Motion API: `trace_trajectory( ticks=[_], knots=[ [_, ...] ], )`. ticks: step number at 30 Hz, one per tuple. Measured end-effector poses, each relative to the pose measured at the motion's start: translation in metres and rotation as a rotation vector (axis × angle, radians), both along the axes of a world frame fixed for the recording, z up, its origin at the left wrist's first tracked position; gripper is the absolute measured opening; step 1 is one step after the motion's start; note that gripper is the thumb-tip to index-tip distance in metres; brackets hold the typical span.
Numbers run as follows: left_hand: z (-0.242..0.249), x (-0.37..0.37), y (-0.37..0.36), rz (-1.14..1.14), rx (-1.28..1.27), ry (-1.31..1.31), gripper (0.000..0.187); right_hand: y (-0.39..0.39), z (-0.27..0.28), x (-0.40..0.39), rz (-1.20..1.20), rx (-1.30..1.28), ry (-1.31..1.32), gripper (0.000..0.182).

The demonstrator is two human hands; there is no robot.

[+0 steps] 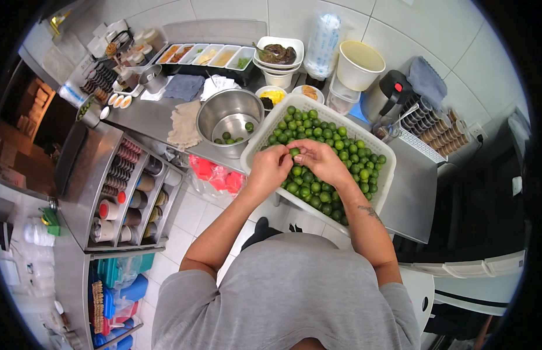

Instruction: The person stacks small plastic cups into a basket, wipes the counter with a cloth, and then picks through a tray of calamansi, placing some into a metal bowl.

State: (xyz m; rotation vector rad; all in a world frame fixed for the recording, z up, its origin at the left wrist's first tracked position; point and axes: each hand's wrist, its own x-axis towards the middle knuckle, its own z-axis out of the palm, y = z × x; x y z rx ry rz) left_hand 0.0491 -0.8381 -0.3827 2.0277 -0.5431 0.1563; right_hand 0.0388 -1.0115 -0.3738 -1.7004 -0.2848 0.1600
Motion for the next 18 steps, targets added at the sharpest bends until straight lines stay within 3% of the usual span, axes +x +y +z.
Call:
trace_trajectory(
  ticks=[3, 10, 13, 16, 18],
  knots=[
    [-0.009, -0.001, -0.002, 0.0, -0.005, -0.116, 0.008, -0.005, -0.005, 0.002, 0.012, -0.097, -0.022, 0.027],
    [-0.007, 0.015, 0.007, -0.069, 0.002, -0.13, 0.015, -0.009, 0.008, 0.001, -0.018, 0.037, 0.131, 0.029],
    [-0.009, 0.023, 0.02, -0.074, 0.097, -0.267, 0.023, -0.015, 0.001, 0.004, -0.104, 0.118, 0.142, 0.028],
    [0.012, 0.011, 0.012, -0.167, -0.103, -0.256, 0.025, -0.011, -0.002, 0.008, -0.071, 0.141, 0.161, 0.024],
    [0.011, 0.014, 0.013, -0.255, -0.092, -0.215, 0.027, -0.002, 0.0, 0.009, 0.009, 0.146, 0.178, 0.022]
  ],
)
